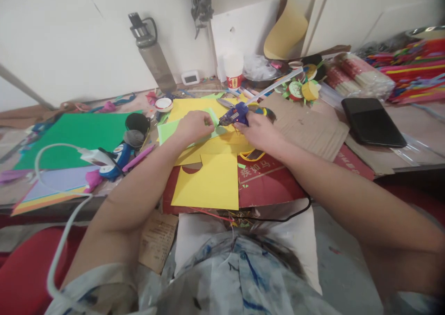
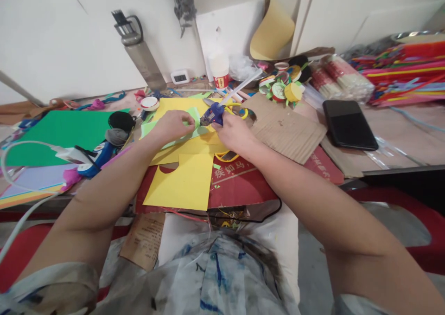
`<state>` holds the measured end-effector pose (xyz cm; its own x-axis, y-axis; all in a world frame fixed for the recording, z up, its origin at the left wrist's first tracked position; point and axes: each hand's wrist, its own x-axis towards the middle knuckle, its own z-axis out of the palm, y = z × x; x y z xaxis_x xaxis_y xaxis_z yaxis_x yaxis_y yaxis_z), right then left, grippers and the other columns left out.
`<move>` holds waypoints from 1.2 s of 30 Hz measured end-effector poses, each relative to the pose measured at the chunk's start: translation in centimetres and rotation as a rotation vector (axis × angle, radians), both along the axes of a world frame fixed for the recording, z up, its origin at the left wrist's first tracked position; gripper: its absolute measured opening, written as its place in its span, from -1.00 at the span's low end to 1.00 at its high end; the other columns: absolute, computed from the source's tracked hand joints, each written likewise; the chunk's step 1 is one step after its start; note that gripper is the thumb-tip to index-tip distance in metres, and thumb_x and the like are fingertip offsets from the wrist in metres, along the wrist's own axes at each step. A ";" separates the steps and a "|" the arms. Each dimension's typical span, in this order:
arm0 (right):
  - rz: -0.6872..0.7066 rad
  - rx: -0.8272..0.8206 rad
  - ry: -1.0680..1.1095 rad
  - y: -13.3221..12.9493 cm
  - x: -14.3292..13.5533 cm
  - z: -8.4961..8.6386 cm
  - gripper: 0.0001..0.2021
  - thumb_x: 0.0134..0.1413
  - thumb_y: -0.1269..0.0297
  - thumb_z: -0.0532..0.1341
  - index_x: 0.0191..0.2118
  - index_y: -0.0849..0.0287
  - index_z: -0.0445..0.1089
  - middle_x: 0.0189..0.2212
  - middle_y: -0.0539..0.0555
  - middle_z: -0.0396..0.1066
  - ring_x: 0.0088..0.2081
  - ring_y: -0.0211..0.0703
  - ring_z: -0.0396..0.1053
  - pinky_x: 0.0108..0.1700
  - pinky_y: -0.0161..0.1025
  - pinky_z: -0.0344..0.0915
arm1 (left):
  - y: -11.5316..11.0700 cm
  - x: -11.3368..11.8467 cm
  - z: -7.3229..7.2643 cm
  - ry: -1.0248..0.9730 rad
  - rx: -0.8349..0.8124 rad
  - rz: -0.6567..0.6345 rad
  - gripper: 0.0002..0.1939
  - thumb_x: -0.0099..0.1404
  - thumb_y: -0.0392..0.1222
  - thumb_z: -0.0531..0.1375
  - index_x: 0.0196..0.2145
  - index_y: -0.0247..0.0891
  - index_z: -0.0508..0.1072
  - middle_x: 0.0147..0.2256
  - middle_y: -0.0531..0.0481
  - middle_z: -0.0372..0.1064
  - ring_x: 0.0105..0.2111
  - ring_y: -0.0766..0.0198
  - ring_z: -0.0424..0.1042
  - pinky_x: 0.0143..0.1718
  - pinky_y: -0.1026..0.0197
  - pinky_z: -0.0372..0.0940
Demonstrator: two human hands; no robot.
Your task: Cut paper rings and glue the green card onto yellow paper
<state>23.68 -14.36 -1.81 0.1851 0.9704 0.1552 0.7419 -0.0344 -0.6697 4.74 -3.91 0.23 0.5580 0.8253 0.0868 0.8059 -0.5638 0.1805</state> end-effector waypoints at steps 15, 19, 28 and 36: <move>0.030 -0.069 -0.127 0.4 -0.1 1.4 -0.77 0.32 0.16 0.19 -0.09 0.19 0.48 -0.09 0.29 0.57 -0.01 0.20 0.50 -0.02 -0.04 0.38 | 0.2 -0.7 0.2 -0.034 -0.025 -0.048 -0.74 0.16 -0.18 0.17 -0.32 -0.26 0.65 -0.21 -0.12 0.63 -0.18 0.05 0.54 0.01 0.08 0.39; 0.069 -0.061 -0.146 -0.1 0.1 1.3 -0.79 0.31 0.15 0.20 -0.10 0.11 0.49 -0.14 0.20 0.59 -0.03 0.15 0.51 -0.04 -0.07 0.39 | 0.1 -0.8 0.6 -0.026 -0.047 -0.072 -0.73 0.17 -0.16 0.18 -0.29 -0.26 0.67 -0.19 -0.10 0.64 -0.16 0.08 0.55 0.02 0.12 0.39; 0.040 -0.060 -0.222 -0.2 0.0 1.4 -0.73 0.32 0.17 0.17 -0.02 0.19 0.49 -0.09 0.25 0.59 -0.03 0.14 0.52 -0.05 -0.07 0.39 | 0.3 -1.2 0.7 -0.045 -0.064 -0.137 -0.70 0.21 -0.17 0.21 -0.19 -0.23 0.70 -0.16 -0.09 0.65 -0.13 0.09 0.57 0.08 0.09 0.39; 0.012 -0.053 -0.243 -0.4 0.4 1.7 -0.74 0.30 0.16 0.18 -0.06 0.18 0.50 -0.13 0.28 0.58 -0.03 0.23 0.50 -0.01 0.04 0.38 | 0.1 -1.2 0.7 -0.051 -0.077 -0.190 -0.70 0.20 -0.23 0.22 -0.18 -0.15 0.72 -0.11 -0.02 0.65 -0.08 0.09 0.57 0.11 0.09 0.39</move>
